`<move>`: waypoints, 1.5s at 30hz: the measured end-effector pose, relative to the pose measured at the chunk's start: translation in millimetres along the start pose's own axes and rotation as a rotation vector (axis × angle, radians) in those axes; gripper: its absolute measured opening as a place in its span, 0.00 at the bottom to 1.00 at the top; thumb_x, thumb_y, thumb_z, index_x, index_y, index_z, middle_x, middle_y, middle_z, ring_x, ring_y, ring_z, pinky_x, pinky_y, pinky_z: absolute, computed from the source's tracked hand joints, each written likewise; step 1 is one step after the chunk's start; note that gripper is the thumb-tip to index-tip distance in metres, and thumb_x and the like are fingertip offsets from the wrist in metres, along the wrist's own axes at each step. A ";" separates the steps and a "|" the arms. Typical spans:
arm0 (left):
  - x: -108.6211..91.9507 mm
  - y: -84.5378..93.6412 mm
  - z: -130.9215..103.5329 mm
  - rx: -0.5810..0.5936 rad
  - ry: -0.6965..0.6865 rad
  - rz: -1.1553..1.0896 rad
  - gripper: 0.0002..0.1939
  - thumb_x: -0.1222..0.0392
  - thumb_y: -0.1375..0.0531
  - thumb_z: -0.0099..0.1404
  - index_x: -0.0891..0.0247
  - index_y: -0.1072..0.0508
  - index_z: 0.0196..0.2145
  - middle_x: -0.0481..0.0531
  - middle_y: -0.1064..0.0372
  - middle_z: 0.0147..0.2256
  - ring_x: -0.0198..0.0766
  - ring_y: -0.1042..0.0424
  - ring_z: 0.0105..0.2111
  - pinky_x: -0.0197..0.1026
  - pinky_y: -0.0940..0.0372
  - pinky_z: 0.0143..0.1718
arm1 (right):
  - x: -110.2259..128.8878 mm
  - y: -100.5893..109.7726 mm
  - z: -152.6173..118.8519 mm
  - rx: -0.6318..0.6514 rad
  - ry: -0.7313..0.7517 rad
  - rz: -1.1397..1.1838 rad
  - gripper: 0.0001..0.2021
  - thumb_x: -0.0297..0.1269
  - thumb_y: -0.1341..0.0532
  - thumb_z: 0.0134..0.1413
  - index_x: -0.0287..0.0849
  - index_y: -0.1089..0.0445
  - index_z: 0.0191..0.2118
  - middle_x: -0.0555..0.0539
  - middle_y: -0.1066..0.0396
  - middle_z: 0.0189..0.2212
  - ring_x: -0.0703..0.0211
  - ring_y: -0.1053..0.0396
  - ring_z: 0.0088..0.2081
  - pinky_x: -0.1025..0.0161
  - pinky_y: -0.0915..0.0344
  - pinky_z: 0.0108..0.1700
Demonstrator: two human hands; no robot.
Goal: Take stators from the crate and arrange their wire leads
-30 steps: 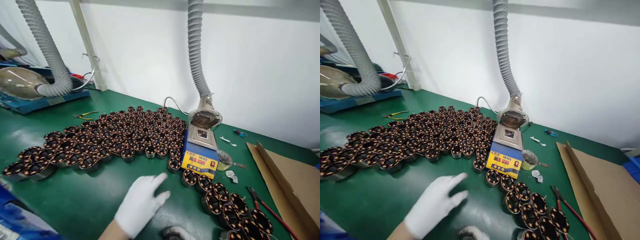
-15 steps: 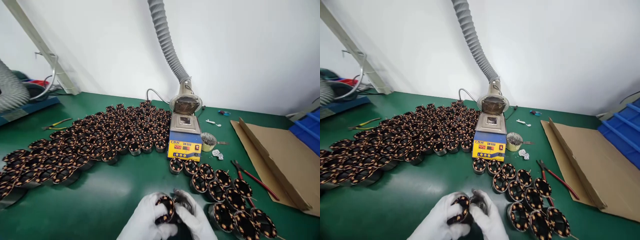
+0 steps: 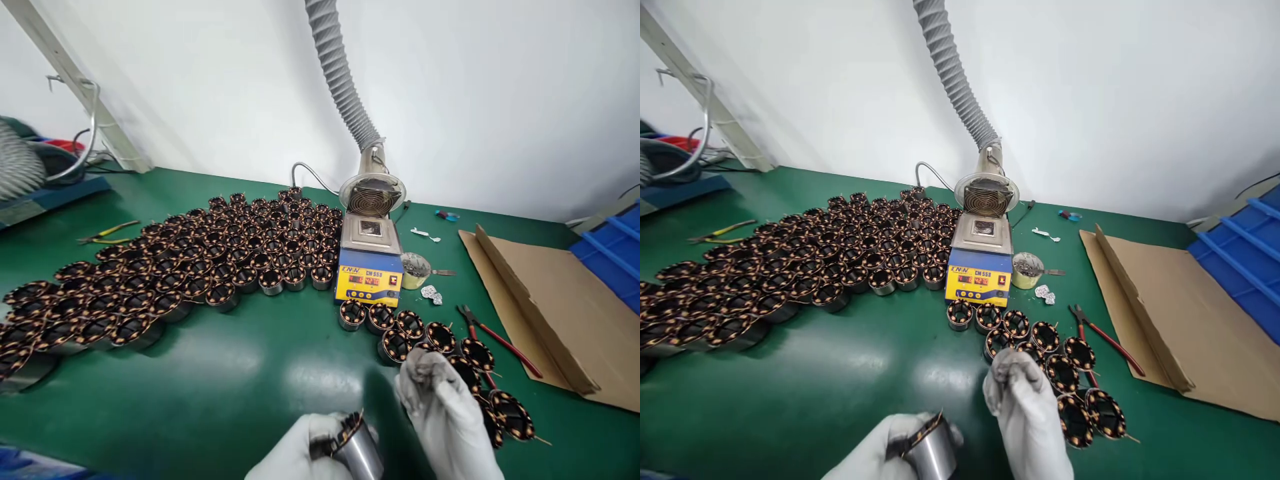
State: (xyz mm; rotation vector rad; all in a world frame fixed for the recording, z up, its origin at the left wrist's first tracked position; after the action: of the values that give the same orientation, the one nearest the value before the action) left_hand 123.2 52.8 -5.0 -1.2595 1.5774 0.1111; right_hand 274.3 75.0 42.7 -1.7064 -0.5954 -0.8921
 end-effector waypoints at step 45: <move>-55.9 35.8 24.4 -0.581 -0.218 0.287 0.06 0.59 0.39 0.51 0.63 0.24 0.26 0.50 0.24 0.28 0.39 0.27 0.31 0.36 0.34 0.35 | -125.4 -36.7 -28.2 0.305 -0.625 0.387 0.18 0.44 0.34 0.46 0.44 0.34 0.42 0.48 0.28 0.33 0.59 0.30 0.30 0.67 0.38 0.26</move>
State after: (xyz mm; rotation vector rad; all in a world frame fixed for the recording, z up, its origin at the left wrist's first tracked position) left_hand 105.6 119.9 8.6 -1.3836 1.5765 0.9134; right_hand 164.3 64.6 -32.6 -1.7247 -0.7289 0.0239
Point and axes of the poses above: each hand's wrist, its own z-axis towards the middle knuckle, its own y-axis out of the back of the hand, x = y × z, the point moved 9 cm from there along z, towards the middle knuckle
